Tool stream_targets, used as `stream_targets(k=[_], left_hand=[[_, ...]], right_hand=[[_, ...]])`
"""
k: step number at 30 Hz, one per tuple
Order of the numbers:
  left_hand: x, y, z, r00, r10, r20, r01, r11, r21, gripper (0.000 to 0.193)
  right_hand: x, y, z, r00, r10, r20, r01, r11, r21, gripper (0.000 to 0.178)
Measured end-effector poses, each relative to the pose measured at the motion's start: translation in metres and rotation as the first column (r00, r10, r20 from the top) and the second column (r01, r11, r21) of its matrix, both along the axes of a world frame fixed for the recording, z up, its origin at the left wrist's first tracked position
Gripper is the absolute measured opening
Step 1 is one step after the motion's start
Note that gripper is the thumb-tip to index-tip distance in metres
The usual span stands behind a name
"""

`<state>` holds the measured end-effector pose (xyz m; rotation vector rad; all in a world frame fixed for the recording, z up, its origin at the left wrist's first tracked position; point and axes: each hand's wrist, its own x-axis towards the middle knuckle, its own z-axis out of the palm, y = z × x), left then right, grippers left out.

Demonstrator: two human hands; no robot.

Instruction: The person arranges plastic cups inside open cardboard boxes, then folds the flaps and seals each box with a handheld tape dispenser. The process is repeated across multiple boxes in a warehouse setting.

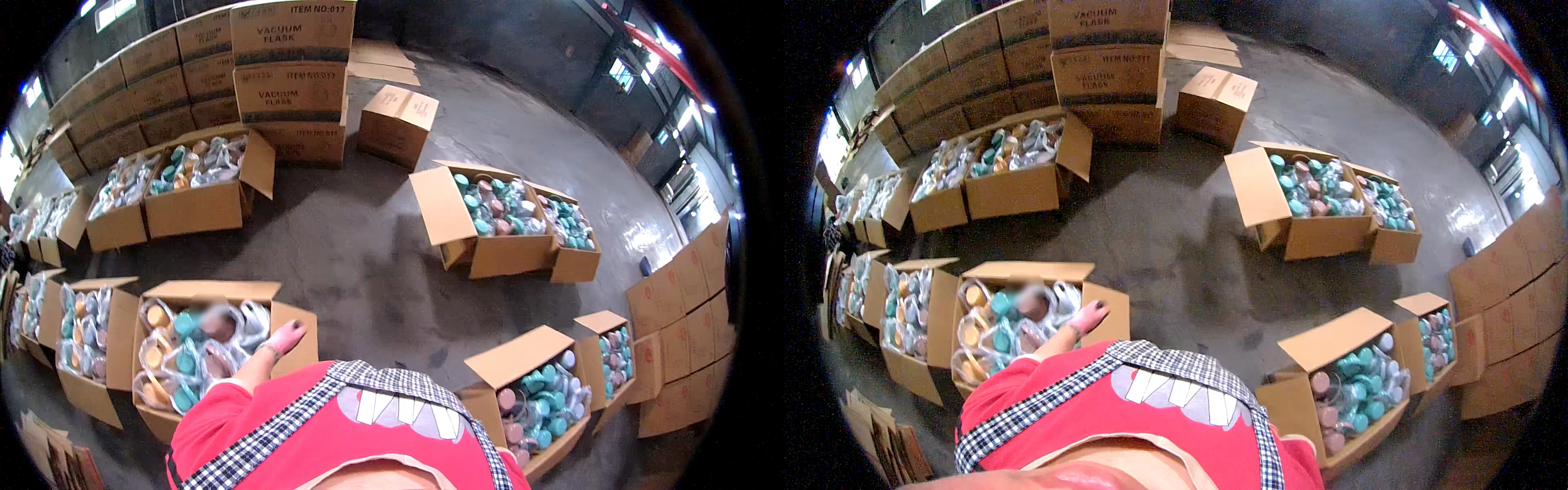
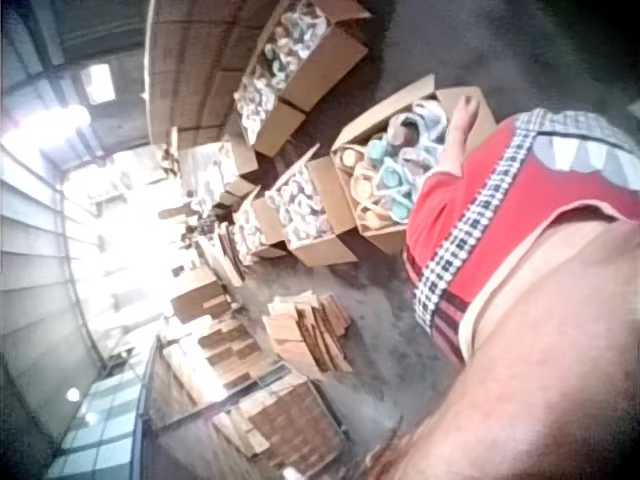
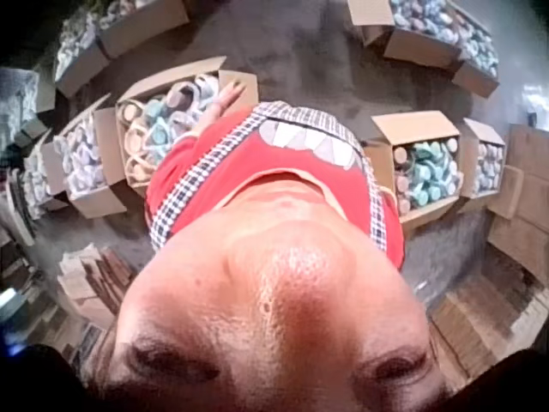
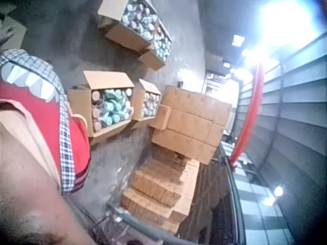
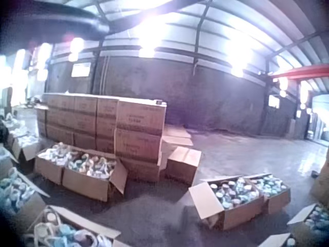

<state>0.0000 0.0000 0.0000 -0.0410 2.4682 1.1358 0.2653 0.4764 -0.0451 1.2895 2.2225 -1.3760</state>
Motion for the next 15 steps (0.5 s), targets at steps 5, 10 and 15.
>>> stream_targets(k=[5,10,15], left_hand=[[-0.234,0.073,0.191,0.7,-0.208,-0.684,0.299,0.954,0.016,0.032],[-0.415,0.075,0.289,0.514,-0.146,-0.845,0.234,0.972,-0.025,0.033],[-0.543,0.057,0.345,0.43,-0.344,-0.834,0.188,0.938,-0.29,0.031]], right_hand=[[-0.126,0.013,-0.044,0.991,0.012,0.133,-0.007,0.999,-0.042,0.034],[-0.285,0.034,-0.096,0.965,0.172,0.198,-0.169,0.985,-0.033,0.036],[-0.47,0.081,-0.13,0.702,0.69,0.177,-0.703,0.631,0.327,0.039]])
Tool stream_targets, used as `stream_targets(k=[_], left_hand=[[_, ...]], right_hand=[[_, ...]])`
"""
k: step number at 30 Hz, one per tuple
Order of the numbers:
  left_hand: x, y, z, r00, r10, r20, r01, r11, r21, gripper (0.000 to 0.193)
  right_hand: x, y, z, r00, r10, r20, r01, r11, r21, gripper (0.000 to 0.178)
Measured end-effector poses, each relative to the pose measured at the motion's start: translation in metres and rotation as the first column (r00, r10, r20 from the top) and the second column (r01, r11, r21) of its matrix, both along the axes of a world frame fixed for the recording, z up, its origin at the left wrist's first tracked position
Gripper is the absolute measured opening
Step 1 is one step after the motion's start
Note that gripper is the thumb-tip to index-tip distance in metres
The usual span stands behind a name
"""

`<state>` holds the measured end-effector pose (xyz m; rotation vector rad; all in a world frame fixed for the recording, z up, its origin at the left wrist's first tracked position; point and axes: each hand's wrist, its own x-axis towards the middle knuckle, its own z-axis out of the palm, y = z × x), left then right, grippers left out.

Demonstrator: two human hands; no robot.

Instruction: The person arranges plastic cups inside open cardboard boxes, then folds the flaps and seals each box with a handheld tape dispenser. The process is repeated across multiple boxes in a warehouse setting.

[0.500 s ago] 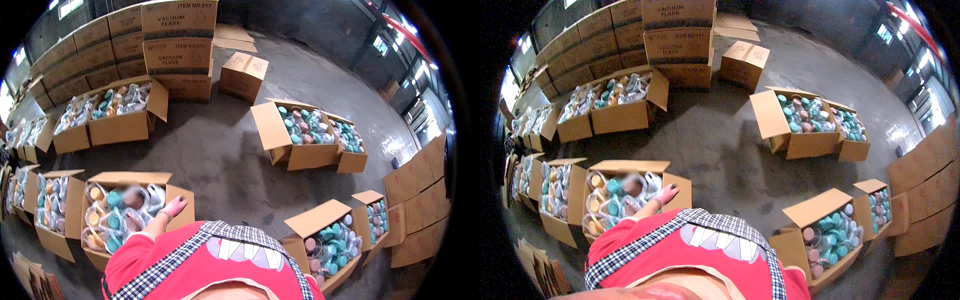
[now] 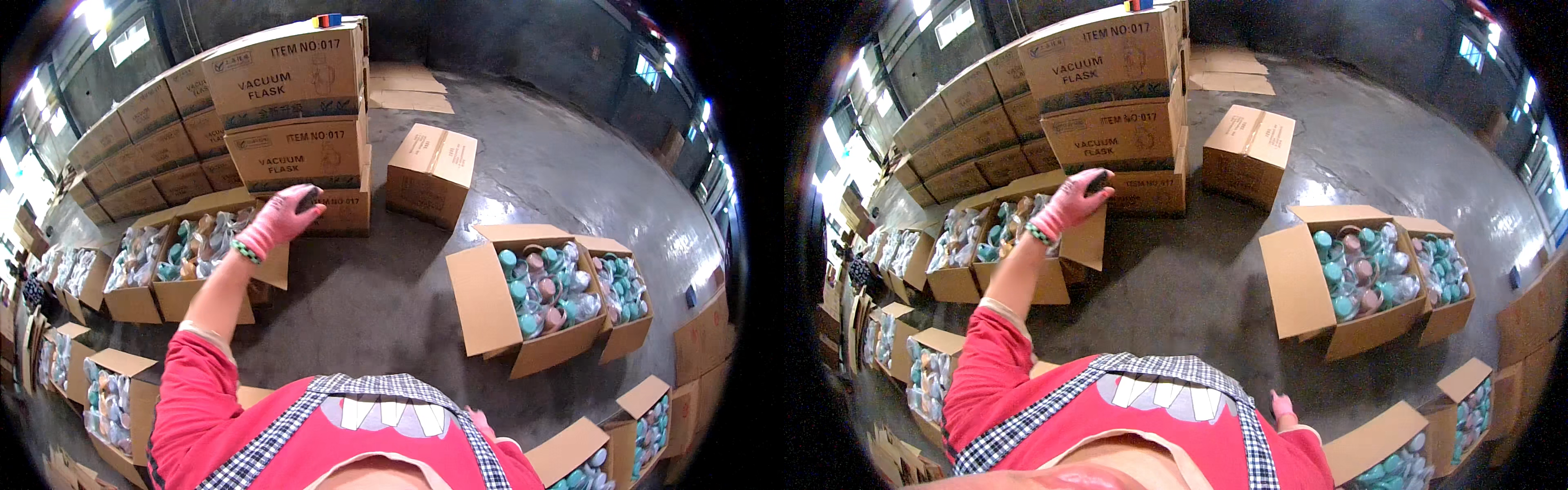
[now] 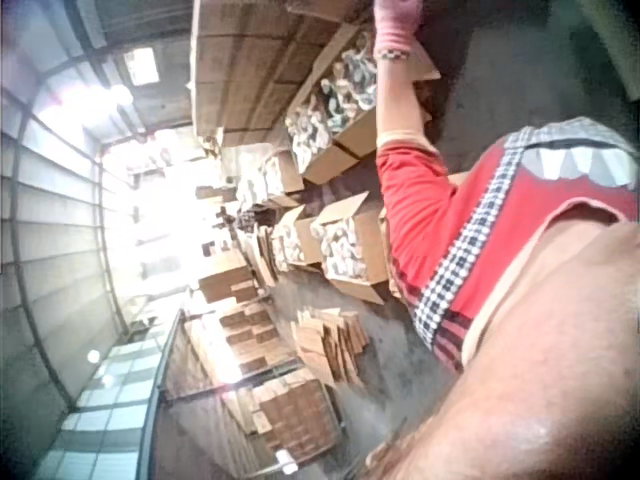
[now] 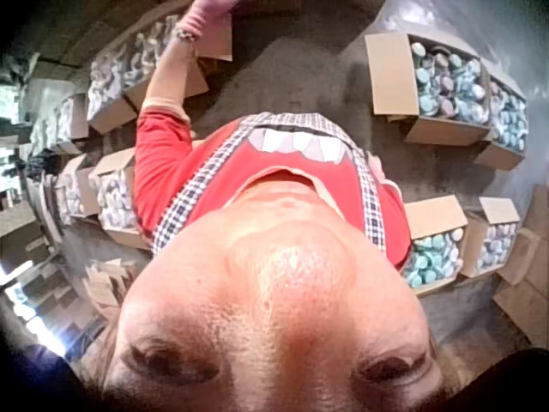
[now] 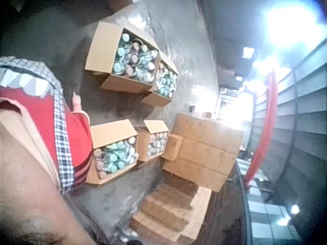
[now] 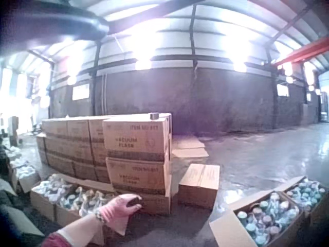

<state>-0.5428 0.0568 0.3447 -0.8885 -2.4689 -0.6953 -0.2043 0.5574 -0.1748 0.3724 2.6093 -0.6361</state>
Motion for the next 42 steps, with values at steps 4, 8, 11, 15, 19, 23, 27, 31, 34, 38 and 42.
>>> stream_targets(k=[4,8,11,15,19,23,27,31,34,38,42], left_hand=[[-0.098,-0.033,0.025,0.995,0.083,0.054,-0.083,0.997,-0.007,0.026],[-0.214,-0.064,0.042,0.929,0.052,-0.366,-0.055,0.998,0.003,0.026],[-0.315,-0.061,0.054,0.913,0.109,-0.392,-0.059,0.989,0.139,0.032],[-0.444,-0.061,0.102,0.765,0.11,-0.634,-0.115,0.993,0.034,0.04],[-0.549,-0.032,0.143,0.82,0.217,-0.53,-0.116,0.969,0.217,0.05],[-0.655,-0.037,0.18,0.678,0.473,-0.563,-0.36,0.881,0.307,0.061],[-0.759,-0.052,0.189,0.518,0.636,-0.572,-0.647,0.729,0.225,0.063],[-0.838,-0.086,0.225,0.907,0.166,0.387,-0.343,0.824,0.451,0.073],[-0.866,-0.081,0.208,0.73,0.682,0.038,-0.683,0.726,0.083,0.088],[-0.897,-0.161,0.264,0.833,0.462,-0.305,-0.448,0.886,0.12,0.073],[-0.844,-0.101,0.236,0.861,0.443,0.251,-0.477,0.874,0.094,0.033]], right_hand=[[-0.188,-0.046,0.126,0.9,-0.436,-0.024,0.372,0.795,-0.479,0.036],[-0.312,-0.081,0.175,0.826,-0.563,-0.029,0.43,0.661,-0.615,0.036],[-0.337,-0.08,0.163,0.766,-0.631,-0.12,0.498,0.701,-0.511,0.036],[-0.35,-0.092,0.142,0.717,-0.693,0.074,0.649,0.625,-0.433,0.034],[-0.375,-0.087,0.129,0.628,-0.759,0.171,0.749,0.53,-0.397,0.032],[-0.42,-0.086,0.119,0.588,-0.783,0.206,0.765,0.454,-0.456,0.03],[-0.471,-0.071,0.115,0.526,-0.815,0.244,0.77,0.335,-0.543,0.029],[-0.53,-0.041,0.101,0.428,-0.842,0.329,0.744,0.122,-0.657,0.027],[-0.563,-0.012,0.096,0.363,-0.895,0.258,0.785,0.145,-0.603,0.027],[-0.619,-0.01,0.074,0.363,-0.87,0.335,0.747,0.057,-0.662,0.028],[-0.631,-0.033,0.11,0.217,-0.89,0.402,0.779,-0.091,-0.62,0.027]])
